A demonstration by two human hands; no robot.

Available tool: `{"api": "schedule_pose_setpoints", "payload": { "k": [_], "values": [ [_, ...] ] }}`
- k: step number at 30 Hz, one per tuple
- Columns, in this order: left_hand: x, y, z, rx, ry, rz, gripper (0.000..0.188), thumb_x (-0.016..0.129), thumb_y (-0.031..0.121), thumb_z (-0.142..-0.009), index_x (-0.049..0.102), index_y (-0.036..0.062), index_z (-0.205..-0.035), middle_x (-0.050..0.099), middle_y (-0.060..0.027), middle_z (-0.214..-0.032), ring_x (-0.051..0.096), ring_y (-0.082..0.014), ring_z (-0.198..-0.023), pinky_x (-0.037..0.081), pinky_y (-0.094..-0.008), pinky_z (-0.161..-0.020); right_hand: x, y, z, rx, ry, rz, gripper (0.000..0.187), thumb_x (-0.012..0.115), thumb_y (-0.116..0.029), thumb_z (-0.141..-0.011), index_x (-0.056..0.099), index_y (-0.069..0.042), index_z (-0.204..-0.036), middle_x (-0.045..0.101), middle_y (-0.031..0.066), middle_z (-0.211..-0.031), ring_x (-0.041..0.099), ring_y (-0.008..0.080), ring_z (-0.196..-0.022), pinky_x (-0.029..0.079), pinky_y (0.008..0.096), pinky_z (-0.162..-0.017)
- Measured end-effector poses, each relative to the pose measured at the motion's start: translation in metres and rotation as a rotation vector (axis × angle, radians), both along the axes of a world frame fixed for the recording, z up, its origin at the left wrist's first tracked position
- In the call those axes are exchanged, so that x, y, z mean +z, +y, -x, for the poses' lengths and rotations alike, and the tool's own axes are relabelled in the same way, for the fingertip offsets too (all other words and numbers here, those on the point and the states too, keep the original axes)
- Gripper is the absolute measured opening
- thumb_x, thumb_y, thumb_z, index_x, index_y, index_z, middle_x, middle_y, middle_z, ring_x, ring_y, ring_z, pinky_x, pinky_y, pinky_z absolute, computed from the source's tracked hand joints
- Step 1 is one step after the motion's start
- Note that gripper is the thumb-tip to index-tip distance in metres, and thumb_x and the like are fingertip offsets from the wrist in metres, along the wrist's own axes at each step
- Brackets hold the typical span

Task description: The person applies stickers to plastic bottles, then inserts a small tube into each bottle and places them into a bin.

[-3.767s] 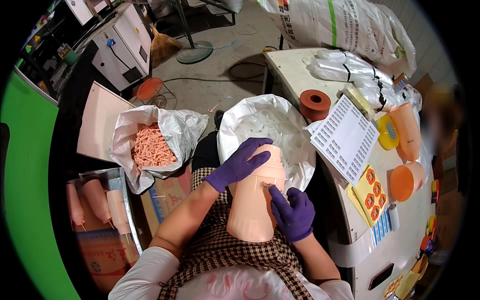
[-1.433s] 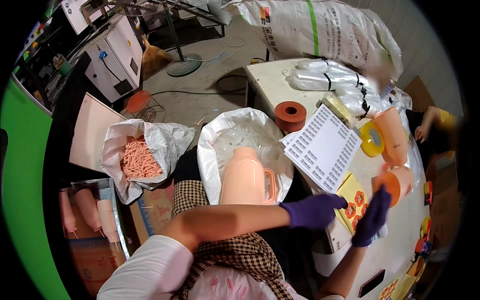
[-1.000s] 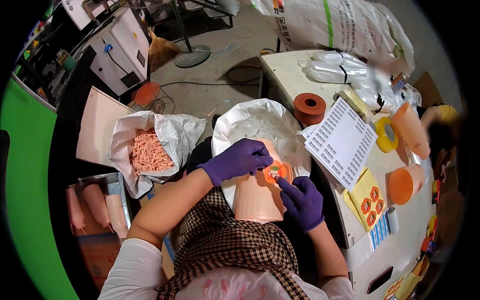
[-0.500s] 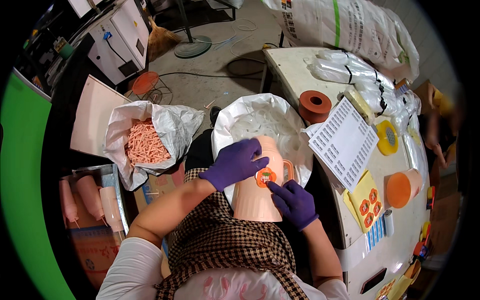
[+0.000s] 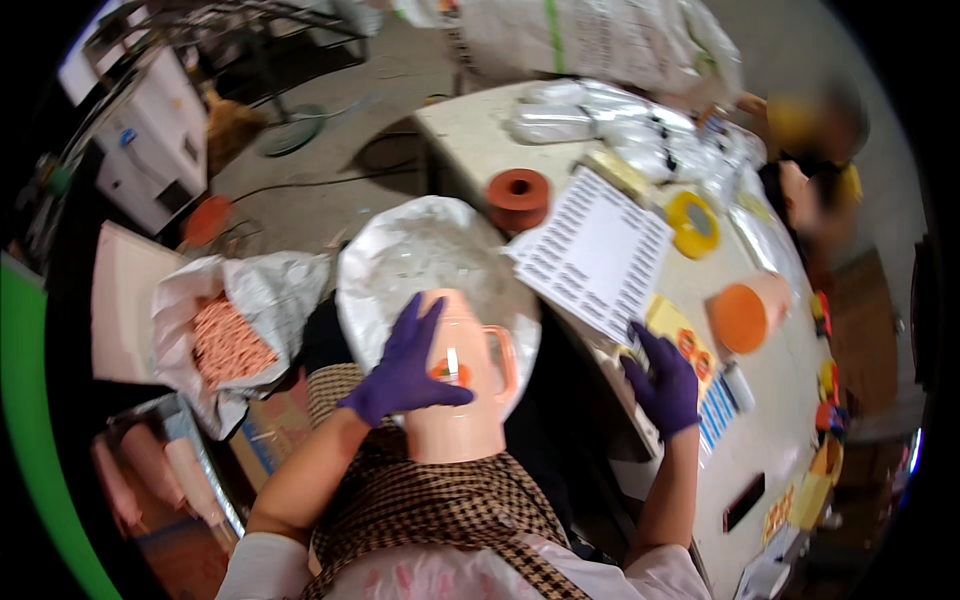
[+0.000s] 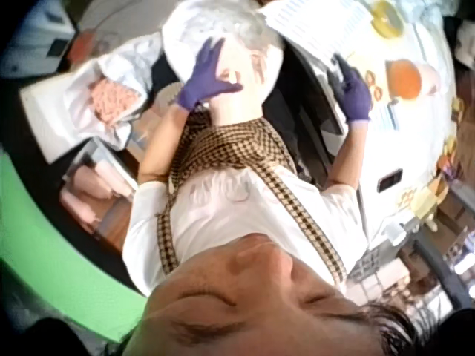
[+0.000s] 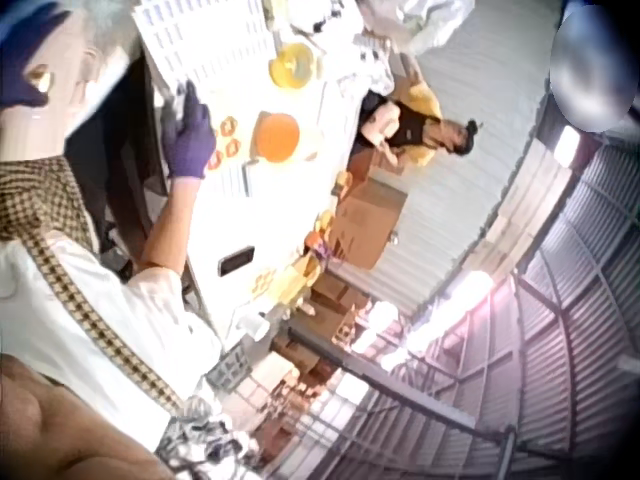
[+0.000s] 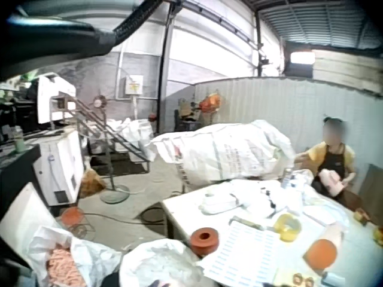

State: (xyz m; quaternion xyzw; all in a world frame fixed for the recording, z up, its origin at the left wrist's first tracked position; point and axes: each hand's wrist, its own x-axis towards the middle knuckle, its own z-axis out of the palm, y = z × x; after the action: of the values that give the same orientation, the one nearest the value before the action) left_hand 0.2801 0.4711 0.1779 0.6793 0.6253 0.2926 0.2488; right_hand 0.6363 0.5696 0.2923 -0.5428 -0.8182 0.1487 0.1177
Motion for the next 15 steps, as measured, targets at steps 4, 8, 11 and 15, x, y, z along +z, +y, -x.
{"api": "schedule_pose_setpoints", "payload": {
  "k": [4,8,11,15],
  "values": [
    [-0.043,0.006,-0.003,0.202,-0.244,-0.087,0.097,0.081,0.035,-0.081,0.028,-0.0021,-0.153,0.031,-0.0257,-0.155,0.027,-0.0391,-0.147,0.023,-0.0447,-0.12,-0.013,0.019,-0.025,-0.071,-0.145,-0.572,0.091,0.085,-0.034,-0.072,0.044,-0.005,-0.147,0.046,0.0258,-0.143,0.048,0.0433,-0.128,0.044,0.0458,-0.105],
    [-0.055,0.008,-0.018,0.404,-0.614,-0.116,0.066,0.068,0.018,-0.092,0.038,-0.0019,-0.147,0.04,-0.0188,-0.151,0.039,-0.0304,-0.139,0.032,-0.0395,-0.116,-0.048,-0.049,0.062,0.53,0.195,0.069,0.093,0.078,-0.051,-0.079,0.038,-0.006,-0.15,0.037,0.0329,-0.149,0.039,0.0471,-0.137,0.035,0.0503,-0.113],
    [-0.055,0.002,-0.015,0.511,-0.824,-0.14,0.058,0.06,0.018,-0.097,0.038,-0.0017,-0.147,0.044,-0.0165,-0.148,0.043,-0.0262,-0.136,0.035,-0.037,-0.114,-0.127,-0.078,0.103,0.399,0.284,0.03,0.072,0.069,-0.03,-0.087,0.041,-0.009,-0.15,0.055,0.0225,-0.136,0.056,0.041,-0.123,0.049,0.047,-0.099],
    [-0.029,-0.037,0.007,0.578,-0.794,-0.18,0.045,0.057,0.017,-0.101,0.049,0.0008,-0.142,0.05,-0.0165,-0.143,0.047,-0.0251,-0.132,0.039,-0.0356,-0.111,-0.153,-0.031,0.101,-0.17,0.713,0.526,0.028,0.06,-0.022,-0.095,0.067,-0.003,-0.114,0.069,0.0224,-0.086,0.066,0.0317,-0.074,0.053,0.0417,-0.063]
  ]
}}
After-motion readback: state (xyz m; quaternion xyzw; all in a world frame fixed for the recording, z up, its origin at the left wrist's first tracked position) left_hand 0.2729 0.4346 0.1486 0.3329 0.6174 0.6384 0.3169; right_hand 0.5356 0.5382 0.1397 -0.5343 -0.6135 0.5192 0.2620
